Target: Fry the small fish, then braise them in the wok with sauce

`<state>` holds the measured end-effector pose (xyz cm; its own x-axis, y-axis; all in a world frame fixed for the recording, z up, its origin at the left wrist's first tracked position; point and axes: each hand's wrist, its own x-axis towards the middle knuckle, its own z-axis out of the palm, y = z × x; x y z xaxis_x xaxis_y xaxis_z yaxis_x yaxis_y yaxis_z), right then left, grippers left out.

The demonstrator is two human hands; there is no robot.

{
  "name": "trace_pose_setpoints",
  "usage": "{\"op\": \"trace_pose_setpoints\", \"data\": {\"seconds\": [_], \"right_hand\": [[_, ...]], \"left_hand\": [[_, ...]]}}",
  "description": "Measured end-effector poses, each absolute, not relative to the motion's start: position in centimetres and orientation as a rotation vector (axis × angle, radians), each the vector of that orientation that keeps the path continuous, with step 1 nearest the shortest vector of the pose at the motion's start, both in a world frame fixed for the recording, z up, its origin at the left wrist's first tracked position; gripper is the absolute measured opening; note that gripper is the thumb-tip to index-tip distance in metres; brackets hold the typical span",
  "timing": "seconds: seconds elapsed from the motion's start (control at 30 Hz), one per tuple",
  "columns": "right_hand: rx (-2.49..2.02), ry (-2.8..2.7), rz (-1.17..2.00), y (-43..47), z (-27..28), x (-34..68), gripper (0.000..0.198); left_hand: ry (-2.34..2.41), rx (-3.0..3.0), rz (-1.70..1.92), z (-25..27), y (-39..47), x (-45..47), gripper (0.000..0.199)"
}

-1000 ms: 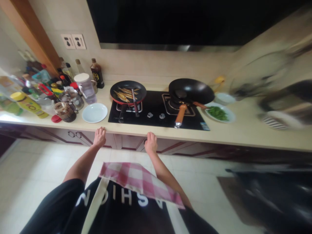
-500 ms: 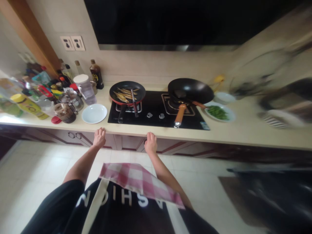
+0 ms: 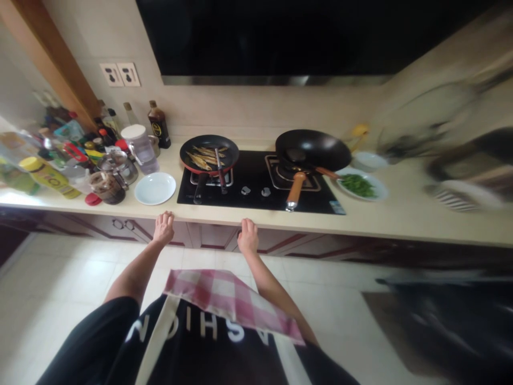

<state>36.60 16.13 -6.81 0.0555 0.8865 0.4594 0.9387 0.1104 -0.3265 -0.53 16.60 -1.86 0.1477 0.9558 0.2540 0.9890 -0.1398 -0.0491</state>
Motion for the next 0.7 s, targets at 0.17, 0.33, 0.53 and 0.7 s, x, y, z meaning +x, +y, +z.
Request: {"op": "trace_pose_setpoints", "data": {"seconds": [0.17,0.33,0.53,0.7], "right_hand": [[-1.776,-1.832,-0.113,16.4,-6.5,36.4,0.055],[-1.765,-1.831,-0.11,16.7,-6.1,36.5,0.056],[-1.743,-1.82,-0.119,16.6,-6.1,36.5,0.054],[-1.733,-1.815,-0.141,16.6,-6.5,36.6,0.053]], "left_hand": [[-1.904,-2.229,-0.298,-1.6,16.8,-0.8,0.059],[-1.852,-2.233,-0.307,-2.0,17.5,-1.3,0.058],[-1.828,-2.218,-0.31,-2.3,17.6,-1.4,0.058],[-1.862,-2.219,-0.296,-2.1,17.3,-1.2,0.057]]}}
